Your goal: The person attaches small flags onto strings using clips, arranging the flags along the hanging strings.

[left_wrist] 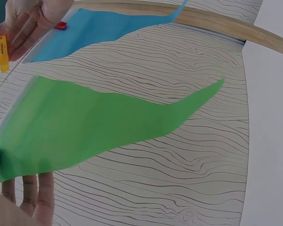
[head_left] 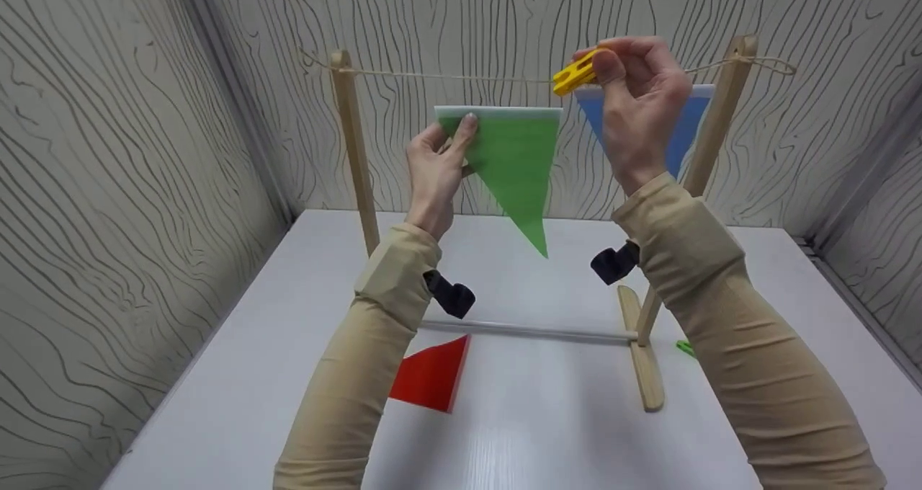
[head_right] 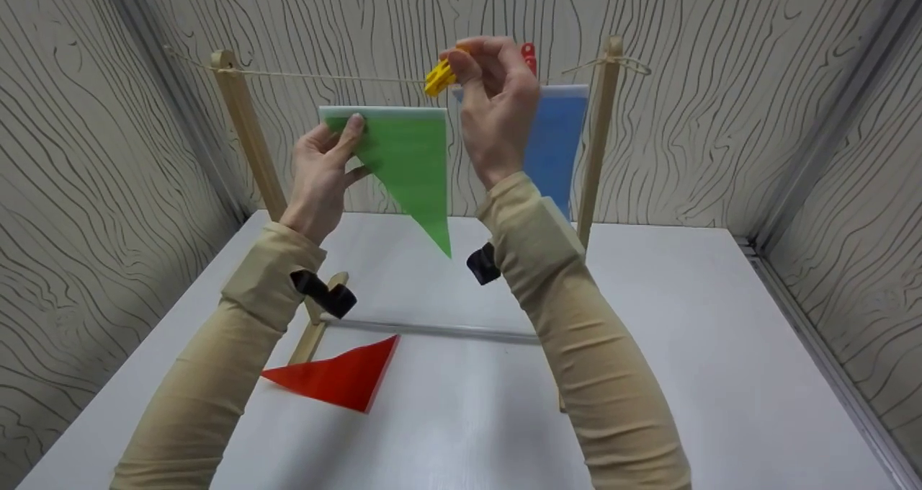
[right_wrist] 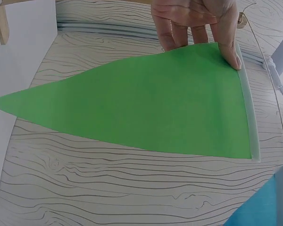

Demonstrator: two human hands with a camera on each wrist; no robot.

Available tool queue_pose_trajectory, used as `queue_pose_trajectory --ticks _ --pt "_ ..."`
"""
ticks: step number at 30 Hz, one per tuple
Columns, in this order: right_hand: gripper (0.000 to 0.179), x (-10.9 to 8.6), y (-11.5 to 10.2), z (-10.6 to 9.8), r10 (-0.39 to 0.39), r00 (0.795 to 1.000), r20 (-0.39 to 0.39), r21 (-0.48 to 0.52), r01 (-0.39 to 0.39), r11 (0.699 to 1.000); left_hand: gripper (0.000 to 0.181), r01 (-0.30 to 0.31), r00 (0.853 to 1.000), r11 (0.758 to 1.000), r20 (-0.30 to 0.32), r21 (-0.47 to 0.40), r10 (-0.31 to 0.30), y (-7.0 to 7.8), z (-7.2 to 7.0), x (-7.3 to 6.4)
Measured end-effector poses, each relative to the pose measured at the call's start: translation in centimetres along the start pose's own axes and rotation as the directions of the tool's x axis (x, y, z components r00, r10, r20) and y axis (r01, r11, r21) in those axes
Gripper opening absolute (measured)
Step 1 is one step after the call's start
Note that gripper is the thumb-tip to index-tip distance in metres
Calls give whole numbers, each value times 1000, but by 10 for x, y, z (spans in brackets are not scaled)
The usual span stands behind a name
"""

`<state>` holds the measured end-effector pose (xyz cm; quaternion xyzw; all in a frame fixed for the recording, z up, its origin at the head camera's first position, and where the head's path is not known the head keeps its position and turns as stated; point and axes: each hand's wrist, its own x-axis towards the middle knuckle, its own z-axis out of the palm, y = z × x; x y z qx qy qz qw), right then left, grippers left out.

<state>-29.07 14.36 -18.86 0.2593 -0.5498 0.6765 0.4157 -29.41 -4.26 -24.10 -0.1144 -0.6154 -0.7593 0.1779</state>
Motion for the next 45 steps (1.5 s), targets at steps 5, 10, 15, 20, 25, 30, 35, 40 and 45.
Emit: queue_pose_trajectory --ticks 5,10,15,20,25,30,35,40,45 --pt "5 4 -1 4 -1 999 53 -64 4 998 27 -1 1000 1000 -2 13 1 2 2 1" --pt "6 8 -3 8 18 995 96 -135 -5 991 27 -1 1000 1000 -4 13 1 4 4 2" --pt "7 11 -6 12 45 990 137 -196 -17 981 27 -4 1000 1000 -1 18 4 5 6 2" --pt "11 16 -8 14 65 984 168 -236 -24 971 28 6 1000 1000 -3 30 -6 7 8 4" --pt "11 19 -9 16 91 980 178 -253 -44 967 29 8 1000 999 -9 38 -8 8 9 5" --pt "12 20 -10 20 98 974 203 -297 -34 954 29 3 1000 999 -5 41 -3 8 10 5" --pt "16 20 -10 24 95 968 230 -360 -6 933 28 2 1000 999 -10 34 -2 9 11 5" --pt "16 20 -8 26 97 962 255 -364 3 931 29 3 1000 999 -13 34 -3 11 12 6" --pt "16 20 -7 28 131 956 264 -391 -18 920 28 -5 1000 1000 -8 29 6 11 12 6"
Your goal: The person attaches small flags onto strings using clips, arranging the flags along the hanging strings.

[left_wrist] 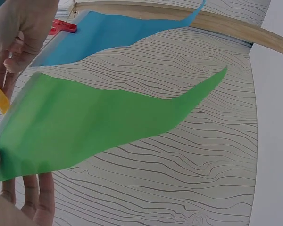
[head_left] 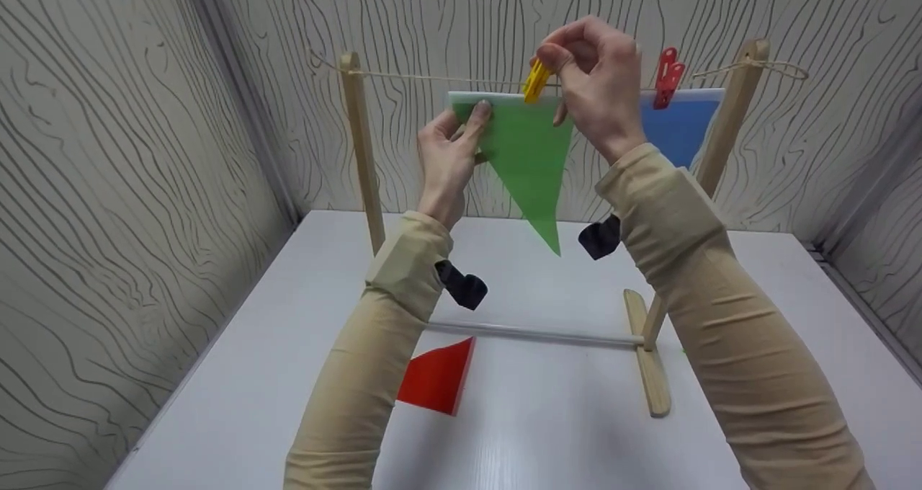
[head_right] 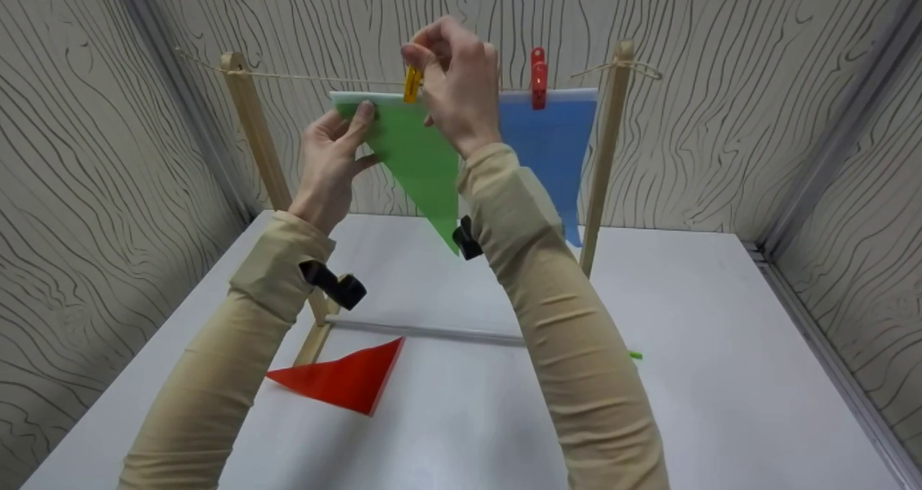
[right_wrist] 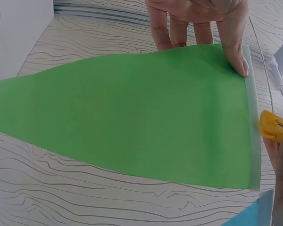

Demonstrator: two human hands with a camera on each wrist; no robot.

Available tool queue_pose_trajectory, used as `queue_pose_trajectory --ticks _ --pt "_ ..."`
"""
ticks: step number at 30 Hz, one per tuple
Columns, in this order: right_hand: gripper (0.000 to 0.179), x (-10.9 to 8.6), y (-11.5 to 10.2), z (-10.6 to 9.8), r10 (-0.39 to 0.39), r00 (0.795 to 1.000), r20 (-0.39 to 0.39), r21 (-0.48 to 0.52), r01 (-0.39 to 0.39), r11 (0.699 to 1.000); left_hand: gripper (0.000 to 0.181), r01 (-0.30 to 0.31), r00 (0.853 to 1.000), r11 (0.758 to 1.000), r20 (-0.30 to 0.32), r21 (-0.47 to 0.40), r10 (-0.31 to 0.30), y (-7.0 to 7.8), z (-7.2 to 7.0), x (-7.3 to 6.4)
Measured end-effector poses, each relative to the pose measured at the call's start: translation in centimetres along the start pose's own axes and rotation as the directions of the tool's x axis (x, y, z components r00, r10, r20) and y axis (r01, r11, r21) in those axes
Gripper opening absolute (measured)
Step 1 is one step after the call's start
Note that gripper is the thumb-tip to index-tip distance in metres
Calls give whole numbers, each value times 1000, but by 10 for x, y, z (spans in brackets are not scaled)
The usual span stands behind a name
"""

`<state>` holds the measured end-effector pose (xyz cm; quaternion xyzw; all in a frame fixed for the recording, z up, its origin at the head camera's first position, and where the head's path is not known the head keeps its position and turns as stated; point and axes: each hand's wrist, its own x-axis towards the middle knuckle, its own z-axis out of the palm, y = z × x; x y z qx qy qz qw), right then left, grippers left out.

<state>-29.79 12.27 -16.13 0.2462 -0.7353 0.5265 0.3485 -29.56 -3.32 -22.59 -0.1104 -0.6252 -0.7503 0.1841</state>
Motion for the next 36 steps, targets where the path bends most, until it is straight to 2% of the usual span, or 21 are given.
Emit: queue_pose_trajectory --ticks 5,19,26,36 --pt "18 -1 -2 0 22 1000 19 -48 -21 999 28 -2 1000 1000 8 -17 2 1 2 0" --pt "19 -1 1 1 -23 998 56 -124 30 992 27 -13 1000 1000 12 -16 14 4 5 1" --pt "18 -1 3 1 -36 996 85 -129 46 991 28 -12 1000 1000 14 -26 12 5 5 1" --pt "29 -3 3 -3 -15 984 177 -165 44 985 28 -3 1000 999 11 -48 4 3 5 2"
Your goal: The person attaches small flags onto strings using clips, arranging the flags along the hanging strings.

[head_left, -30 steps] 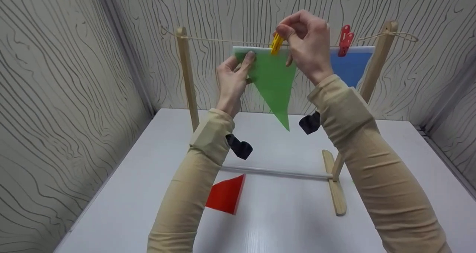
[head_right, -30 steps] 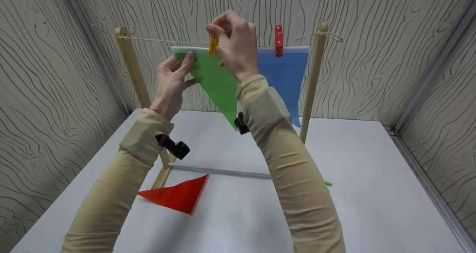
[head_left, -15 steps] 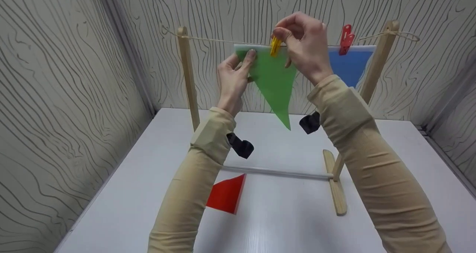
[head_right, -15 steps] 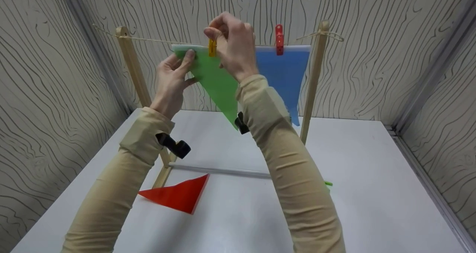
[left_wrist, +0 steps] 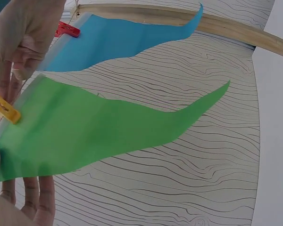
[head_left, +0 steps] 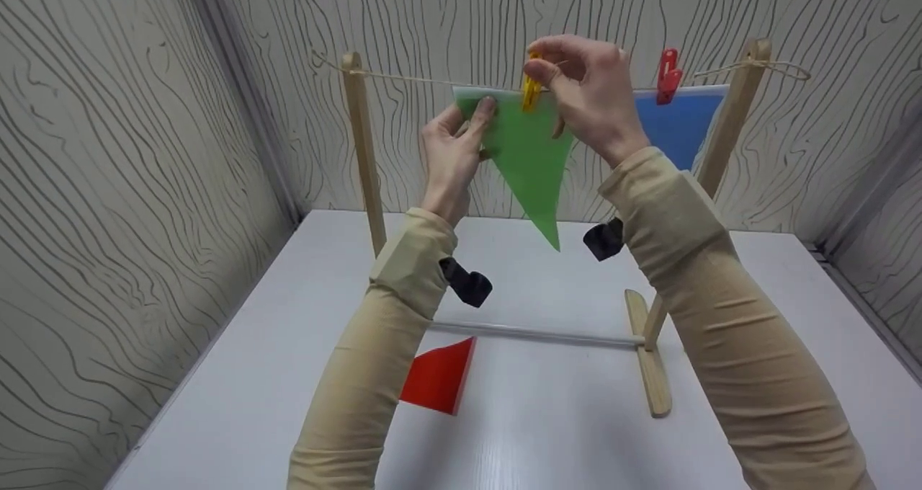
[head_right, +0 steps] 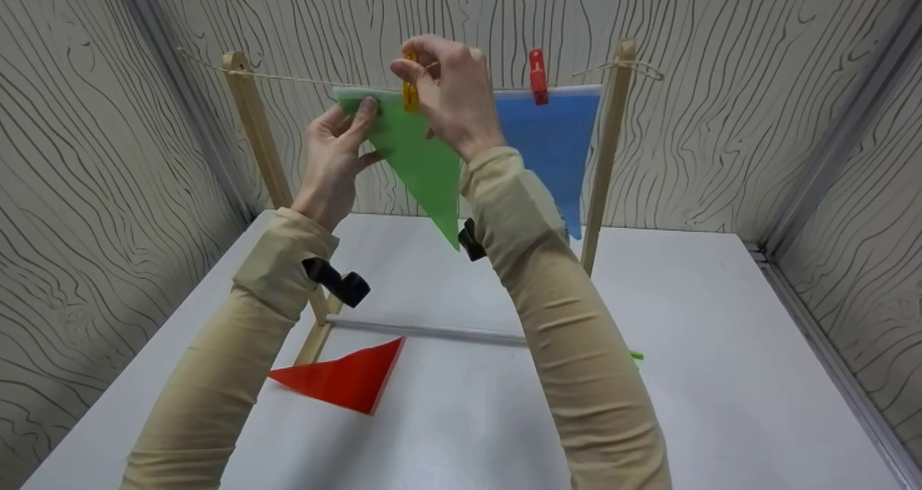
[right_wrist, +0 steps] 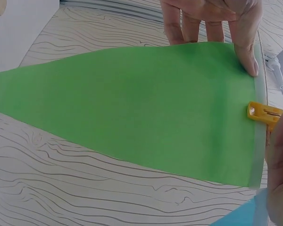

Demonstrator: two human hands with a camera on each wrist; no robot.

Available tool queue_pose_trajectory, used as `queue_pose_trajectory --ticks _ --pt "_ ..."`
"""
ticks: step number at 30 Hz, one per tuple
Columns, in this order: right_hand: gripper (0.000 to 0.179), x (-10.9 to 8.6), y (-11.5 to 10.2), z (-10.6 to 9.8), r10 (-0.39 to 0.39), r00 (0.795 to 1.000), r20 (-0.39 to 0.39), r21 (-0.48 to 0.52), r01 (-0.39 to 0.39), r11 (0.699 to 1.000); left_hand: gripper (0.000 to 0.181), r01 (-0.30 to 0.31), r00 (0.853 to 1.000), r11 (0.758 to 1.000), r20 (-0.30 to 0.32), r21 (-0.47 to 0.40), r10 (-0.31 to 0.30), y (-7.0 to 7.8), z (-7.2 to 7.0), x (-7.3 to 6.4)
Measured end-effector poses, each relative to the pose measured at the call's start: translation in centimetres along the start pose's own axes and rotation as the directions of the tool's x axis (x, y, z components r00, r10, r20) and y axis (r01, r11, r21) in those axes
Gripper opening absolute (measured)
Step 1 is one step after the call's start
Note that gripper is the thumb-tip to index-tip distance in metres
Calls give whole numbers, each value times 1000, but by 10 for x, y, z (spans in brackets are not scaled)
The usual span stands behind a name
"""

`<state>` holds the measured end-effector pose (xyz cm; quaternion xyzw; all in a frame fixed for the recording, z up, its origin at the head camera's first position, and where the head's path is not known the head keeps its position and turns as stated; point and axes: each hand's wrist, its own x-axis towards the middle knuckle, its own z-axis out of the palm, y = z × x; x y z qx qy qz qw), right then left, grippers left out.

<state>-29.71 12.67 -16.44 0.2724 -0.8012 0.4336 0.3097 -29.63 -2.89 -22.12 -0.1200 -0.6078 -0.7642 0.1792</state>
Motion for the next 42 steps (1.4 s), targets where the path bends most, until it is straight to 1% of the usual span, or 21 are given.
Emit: queue_pose_trajectory --ticks 5,9,13,16,20,26,30,34,39,42 --pt "34 -3 -1 -2 19 999 28 29 -19 999 28 1 1000 1000 10 -8 -1 -1 -1 0" --pt "37 -4 1 -2 35 999 22 48 -36 998 28 16 1000 1000 8 -5 -16 -3 -1 0" --pt "39 -5 4 0 20 1000 11 64 -20 998 29 22 1000 1000 9 -6 -22 -4 -4 -1" --pt "40 -6 6 0 16 1000 6 70 -16 997 29 13 1000 1000 17 7 -13 -5 -8 -2" --pt "42 -7 8 1 40 999 5 84 -40 996 31 -1 1000 1000 21 18 1 -7 -13 -4" --pt "42 -11 8 1 67 998 -10 136 -65 989 33 -19 1000 1000 22 4 19 -10 -18 -8" --pt "41 -16 9 1 61 998 -28 169 -55 984 36 -13 1000 1000 19 6 13 -13 -21 -9" --pt "40 -22 12 2 49 997 -55 176 -39 984 37 -5 1000 1000 26 12 5 -16 -24 -12" --pt "39 -29 15 4 8 994 -109 186 13 983 39 5 999 1000 32 12 -6 -21 -27 -17" --pt "38 -33 17 6 -15 990 -138 202 42 979 40 4 999 1000 34 29 -5 -23 -26 -20"
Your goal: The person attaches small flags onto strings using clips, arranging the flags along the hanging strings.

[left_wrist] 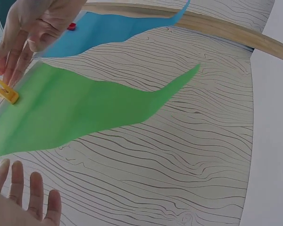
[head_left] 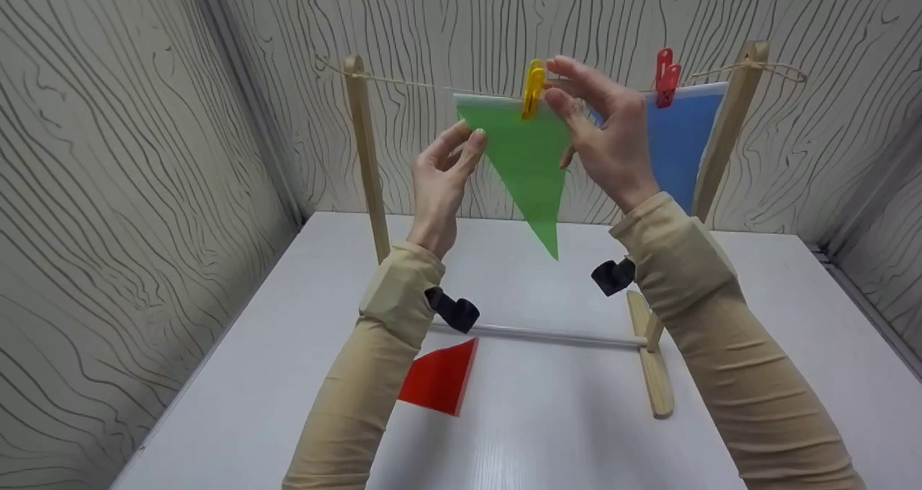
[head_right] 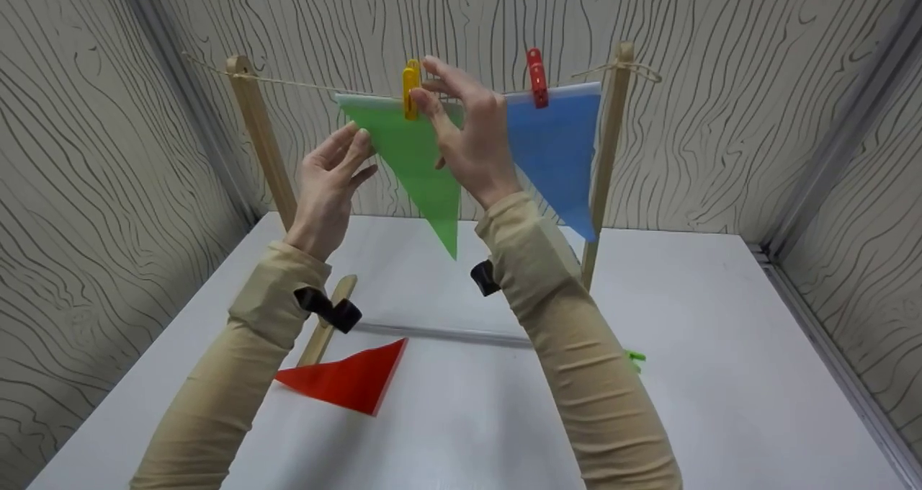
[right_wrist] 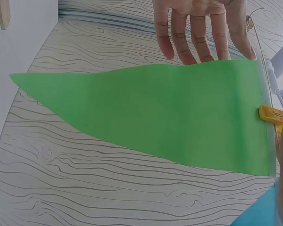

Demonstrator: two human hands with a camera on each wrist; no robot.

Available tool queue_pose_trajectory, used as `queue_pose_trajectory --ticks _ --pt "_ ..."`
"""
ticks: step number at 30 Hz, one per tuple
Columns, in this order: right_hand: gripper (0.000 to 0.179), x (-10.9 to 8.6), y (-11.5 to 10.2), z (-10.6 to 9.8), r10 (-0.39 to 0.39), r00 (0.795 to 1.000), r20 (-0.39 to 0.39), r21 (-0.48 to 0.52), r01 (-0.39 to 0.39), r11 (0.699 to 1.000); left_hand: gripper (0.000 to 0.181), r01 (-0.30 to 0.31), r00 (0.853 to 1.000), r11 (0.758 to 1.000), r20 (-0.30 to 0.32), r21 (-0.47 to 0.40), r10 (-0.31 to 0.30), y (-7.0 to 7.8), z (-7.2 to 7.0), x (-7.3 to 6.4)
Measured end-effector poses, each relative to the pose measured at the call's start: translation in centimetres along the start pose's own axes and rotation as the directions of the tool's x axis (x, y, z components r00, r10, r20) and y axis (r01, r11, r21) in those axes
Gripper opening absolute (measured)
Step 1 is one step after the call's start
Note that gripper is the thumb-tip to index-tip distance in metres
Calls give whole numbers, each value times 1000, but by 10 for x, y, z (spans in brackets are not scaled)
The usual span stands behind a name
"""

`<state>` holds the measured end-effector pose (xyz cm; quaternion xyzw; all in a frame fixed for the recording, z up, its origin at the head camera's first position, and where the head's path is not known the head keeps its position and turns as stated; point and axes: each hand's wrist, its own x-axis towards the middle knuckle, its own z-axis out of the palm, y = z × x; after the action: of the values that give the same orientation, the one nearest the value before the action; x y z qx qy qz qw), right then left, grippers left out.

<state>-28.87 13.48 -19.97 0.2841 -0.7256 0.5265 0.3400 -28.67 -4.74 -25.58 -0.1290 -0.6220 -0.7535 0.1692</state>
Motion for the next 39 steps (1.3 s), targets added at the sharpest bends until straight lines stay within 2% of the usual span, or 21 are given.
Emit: queue_pose_trajectory --ticks 8,16,23,31,39 --pt "40 -16 4 -2 -85 996 -15 -8 84 996 42 -21 1000 998 -7 51 22 -10 2 -8" --pt "39 -36 17 -7 -142 989 -45 27 143 989 50 11 1000 991 14 135 -13 -26 0 -21" --pt "37 -59 29 -11 -112 990 -85 94 119 988 53 36 998 983 45 180 -44 -42 -7 -35" --pt "37 -87 41 -15 -58 995 -82 282 79 956 53 73 995 978 47 195 -83 -67 -17 -50" --pt "38 -119 59 -18 -29 997 -70 335 51 941 54 118 991 964 33 240 -129 -97 -31 -70"
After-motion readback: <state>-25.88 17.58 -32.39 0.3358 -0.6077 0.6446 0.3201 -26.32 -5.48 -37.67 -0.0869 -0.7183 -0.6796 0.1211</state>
